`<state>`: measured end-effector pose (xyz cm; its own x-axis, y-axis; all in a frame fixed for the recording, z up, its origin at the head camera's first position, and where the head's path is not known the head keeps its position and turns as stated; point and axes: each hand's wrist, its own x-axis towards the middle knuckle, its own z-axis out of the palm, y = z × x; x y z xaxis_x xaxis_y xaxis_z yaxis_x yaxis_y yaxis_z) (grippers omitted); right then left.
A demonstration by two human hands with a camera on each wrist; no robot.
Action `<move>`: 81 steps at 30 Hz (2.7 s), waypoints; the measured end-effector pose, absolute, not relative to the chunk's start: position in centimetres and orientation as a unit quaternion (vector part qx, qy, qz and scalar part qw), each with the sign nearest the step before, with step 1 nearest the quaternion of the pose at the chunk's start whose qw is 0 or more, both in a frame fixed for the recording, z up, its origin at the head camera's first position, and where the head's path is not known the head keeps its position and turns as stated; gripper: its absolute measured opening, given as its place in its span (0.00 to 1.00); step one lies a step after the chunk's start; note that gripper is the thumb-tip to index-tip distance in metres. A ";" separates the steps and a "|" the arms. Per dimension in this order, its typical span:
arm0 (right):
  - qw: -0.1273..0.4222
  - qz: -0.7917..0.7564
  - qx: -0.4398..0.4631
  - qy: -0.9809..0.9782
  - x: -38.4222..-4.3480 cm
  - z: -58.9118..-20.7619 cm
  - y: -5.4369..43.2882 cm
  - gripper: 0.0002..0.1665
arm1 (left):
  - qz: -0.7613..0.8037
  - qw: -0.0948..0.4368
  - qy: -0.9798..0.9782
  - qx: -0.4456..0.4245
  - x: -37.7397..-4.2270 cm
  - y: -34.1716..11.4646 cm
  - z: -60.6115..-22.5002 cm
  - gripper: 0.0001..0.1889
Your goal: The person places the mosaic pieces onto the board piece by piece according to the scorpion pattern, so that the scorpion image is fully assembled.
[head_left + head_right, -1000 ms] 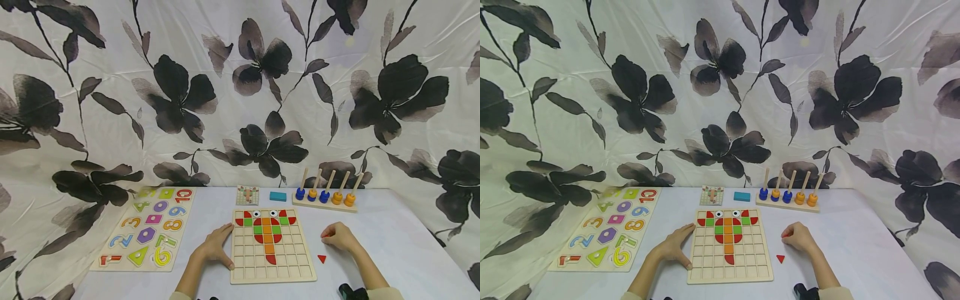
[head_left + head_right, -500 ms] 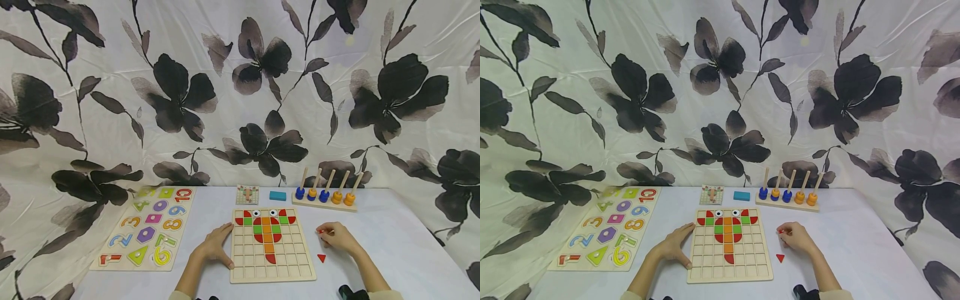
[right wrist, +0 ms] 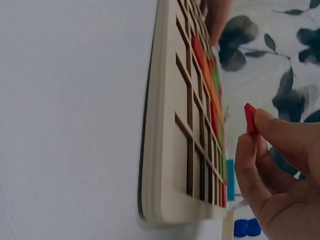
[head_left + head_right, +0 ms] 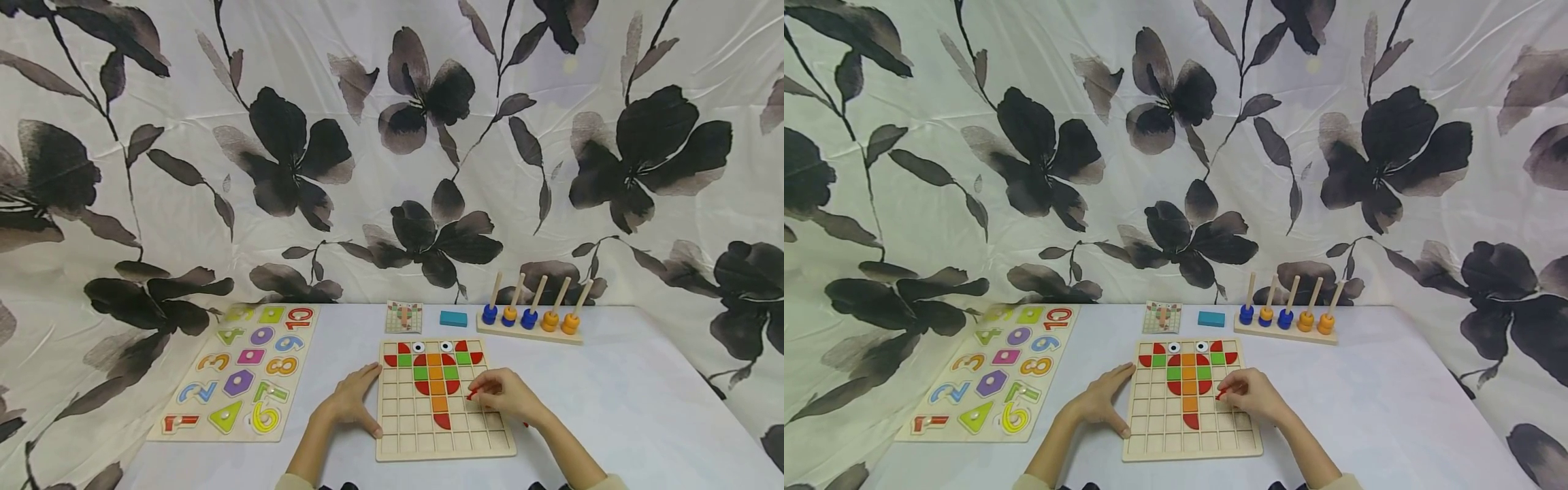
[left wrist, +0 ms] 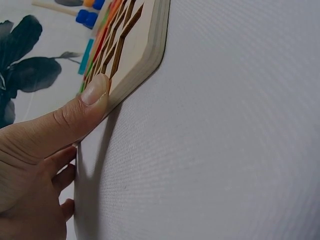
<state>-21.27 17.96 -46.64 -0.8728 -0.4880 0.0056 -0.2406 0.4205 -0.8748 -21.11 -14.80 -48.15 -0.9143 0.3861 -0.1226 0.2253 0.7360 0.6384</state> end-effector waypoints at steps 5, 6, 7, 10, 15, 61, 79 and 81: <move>0.115 -0.461 -0.244 0.846 -21.1 -46.9 16.8 0.09 | 0.324 0.123 0.923 0.166 -21.1 -14.8 -48.1 0.61; 0.113 -0.453 -0.248 0.849 -21.0 -47.0 16.7 0.09 | 0.325 0.123 0.923 0.166 -21.1 -14.8 -48.2 0.61; 0.110 -0.444 -0.252 0.853 -20.9 -47.1 16.5 0.09 | 0.325 0.123 0.923 0.166 -21.1 -14.8 -48.2 0.61; 0.106 -0.426 -0.259 0.861 -20.7 -47.2 16.2 0.09 | 0.326 0.123 0.923 0.166 -21.1 -14.8 -48.2 0.61; 0.106 -0.406 -0.261 0.869 -20.1 -47.4 15.6 0.09 | 0.326 0.123 0.922 0.169 -21.2 -14.9 -48.2 0.61; 0.037 -0.363 -0.218 0.905 -18.2 -48.0 13.1 0.09 | 0.323 0.119 0.923 0.175 -21.3 -15.0 -48.4 0.62; 0.030 -0.350 -0.222 0.909 -17.9 -47.4 13.2 0.05 | 0.321 0.117 0.924 0.171 -21.3 -14.9 -48.4 0.62; 0.027 -0.354 -0.225 0.907 -17.9 -47.4 13.3 0.05 | 0.318 0.120 0.925 0.169 -21.3 -14.9 -48.4 0.62</move>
